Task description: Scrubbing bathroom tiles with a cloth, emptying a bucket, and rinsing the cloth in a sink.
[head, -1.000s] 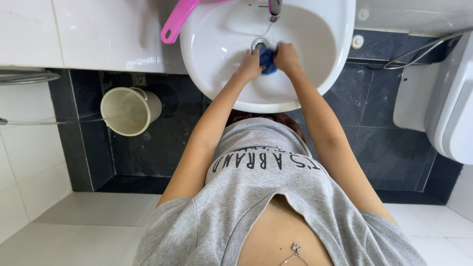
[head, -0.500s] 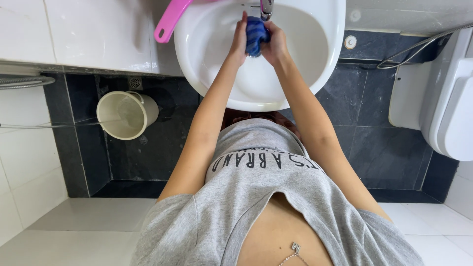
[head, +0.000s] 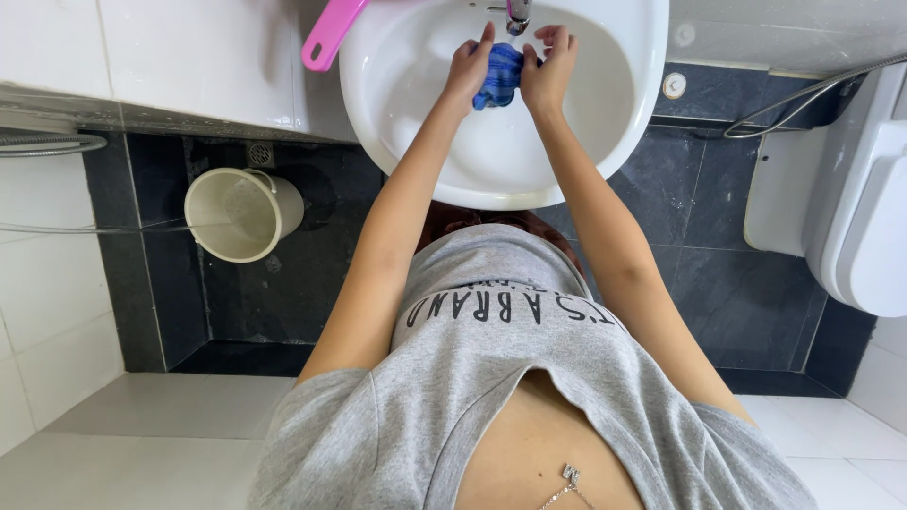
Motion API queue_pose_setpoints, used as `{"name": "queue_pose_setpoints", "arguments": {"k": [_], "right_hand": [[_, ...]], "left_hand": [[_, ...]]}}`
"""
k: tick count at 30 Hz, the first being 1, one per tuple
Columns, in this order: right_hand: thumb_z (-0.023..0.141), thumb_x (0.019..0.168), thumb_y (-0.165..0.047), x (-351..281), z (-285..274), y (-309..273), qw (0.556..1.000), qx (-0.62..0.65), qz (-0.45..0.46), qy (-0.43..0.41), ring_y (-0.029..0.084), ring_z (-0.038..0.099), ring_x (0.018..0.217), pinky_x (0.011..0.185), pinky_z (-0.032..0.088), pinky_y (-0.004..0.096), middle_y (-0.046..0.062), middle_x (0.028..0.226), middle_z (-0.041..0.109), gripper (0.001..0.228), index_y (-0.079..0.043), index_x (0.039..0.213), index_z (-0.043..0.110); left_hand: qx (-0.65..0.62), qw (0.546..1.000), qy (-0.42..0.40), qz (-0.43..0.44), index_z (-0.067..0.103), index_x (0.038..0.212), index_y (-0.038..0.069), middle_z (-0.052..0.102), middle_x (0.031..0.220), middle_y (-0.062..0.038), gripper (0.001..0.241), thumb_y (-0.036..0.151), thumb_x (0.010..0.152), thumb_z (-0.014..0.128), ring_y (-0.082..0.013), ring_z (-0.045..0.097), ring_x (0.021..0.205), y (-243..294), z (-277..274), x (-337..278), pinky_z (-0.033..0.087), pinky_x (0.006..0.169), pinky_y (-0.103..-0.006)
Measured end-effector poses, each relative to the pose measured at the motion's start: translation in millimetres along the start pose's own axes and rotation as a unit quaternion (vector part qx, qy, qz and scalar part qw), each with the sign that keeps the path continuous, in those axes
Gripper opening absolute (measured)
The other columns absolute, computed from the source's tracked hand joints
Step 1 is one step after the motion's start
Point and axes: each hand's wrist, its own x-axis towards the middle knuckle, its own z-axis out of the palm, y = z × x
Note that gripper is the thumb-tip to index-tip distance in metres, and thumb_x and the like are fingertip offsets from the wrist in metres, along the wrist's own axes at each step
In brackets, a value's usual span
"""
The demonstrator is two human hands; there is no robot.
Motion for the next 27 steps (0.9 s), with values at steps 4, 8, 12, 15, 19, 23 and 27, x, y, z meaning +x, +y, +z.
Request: {"name": "queue_pose_setpoints", "arguments": {"k": [4,8,12,15,19,23,27], "right_hand": [[0.078,0.107,-0.025,1.1,-37.2,-47.6,0.959,0.122,0.167,-0.193,0.015,0.06,0.081,0.067,0.05,0.033,0.005,0.087,0.066,0.026,-0.004,0.1,0.065],[0.078,0.102,-0.025,-1.3,-61.8,-68.3,0.902,0.25,0.17,-0.309,0.009,0.063,0.082,0.073,0.055,0.027,0.003,0.09,0.068,0.032,0.002,0.105,0.059],[0.059,0.107,-0.015,-7.6,-63.1,-54.3,0.899,0.145,0.203,-0.361,0.009,0.058,0.072,0.065,0.048,0.027,0.006,0.083,0.069,0.021,0.001,0.114,0.069],[0.058,0.109,-0.01,-17.7,-53.8,-34.2,0.914,0.162,0.209,-0.307,0.01,0.056,0.075,0.069,0.05,0.027,0.008,0.085,0.064,0.019,0.003,0.117,0.07],[0.052,0.106,-0.011,-10.5,-50.7,-11.0,0.792,0.413,0.405,-0.198,0.012,0.065,0.079,0.073,0.055,0.027,0.006,0.092,0.072,0.021,0.0,0.11,0.069],[0.048,0.101,-0.009,5.3,-58.5,1.3,0.704,0.505,0.485,-0.123,0.019,0.067,0.086,0.083,0.059,0.033,0.008,0.093,0.071,0.022,0.0,0.106,0.068],[0.056,0.098,-0.019,22.2,-66.7,-7.3,0.74,0.433,0.505,-0.099,0.019,0.061,0.078,0.075,0.057,0.035,0.005,0.082,0.062,0.019,-0.003,0.094,0.064]], "left_hand": [[-0.178,0.972,-0.137,-0.071,0.068,0.105,0.003,0.07,0.095,-0.009,0.058,0.059,0.092,0.063,-0.0201,0.069,0.088,40.7,-35.6,-43.9,0.061,0.08,-0.0381],[-0.223,0.94,-0.256,-0.041,0.066,0.109,0.005,0.07,0.1,-0.007,0.041,0.041,0.091,0.075,-0.0177,0.07,0.09,60.2,-63.3,-83.6,0.061,0.085,-0.0361],[-0.159,0.956,-0.246,-0.015,0.067,0.11,0.006,0.072,0.096,-0.005,0.034,0.026,0.087,0.081,-0.0159,0.073,0.087,77.4,-76.1,-110.9,0.063,0.081,-0.0323],[-0.084,0.975,-0.207,0.015,0.069,0.106,0.007,0.075,0.095,-0.005,0.036,0.024,0.08,0.086,-0.0157,0.074,0.086,71.6,-79.4,-112.2,0.063,0.077,-0.0298],[0.065,0.988,-0.128,0.06,0.07,0.096,0.006,0.075,0.091,-0.008,0.036,0.027,0.074,0.09,-0.0179,0.072,0.082,63.6,-89.1,-110.8,0.059,0.075,-0.0303],[0.206,0.947,0.021,0.244,0.071,0.086,0.005,0.067,0.09,-0.011,0.03,0.022,0.068,0.089,-0.0205,0.065,0.081,16.3,-98.9,-73.9,0.055,0.074,-0.0342],[0.068,0.972,0.011,0.223,0.067,0.086,0.007,0.063,0.091,-0.009,0.02,0.015,0.073,0.08,-0.0186,0.061,0.085,39.2,-106.4,-85.2,0.052,0.078,-0.0308]]}}
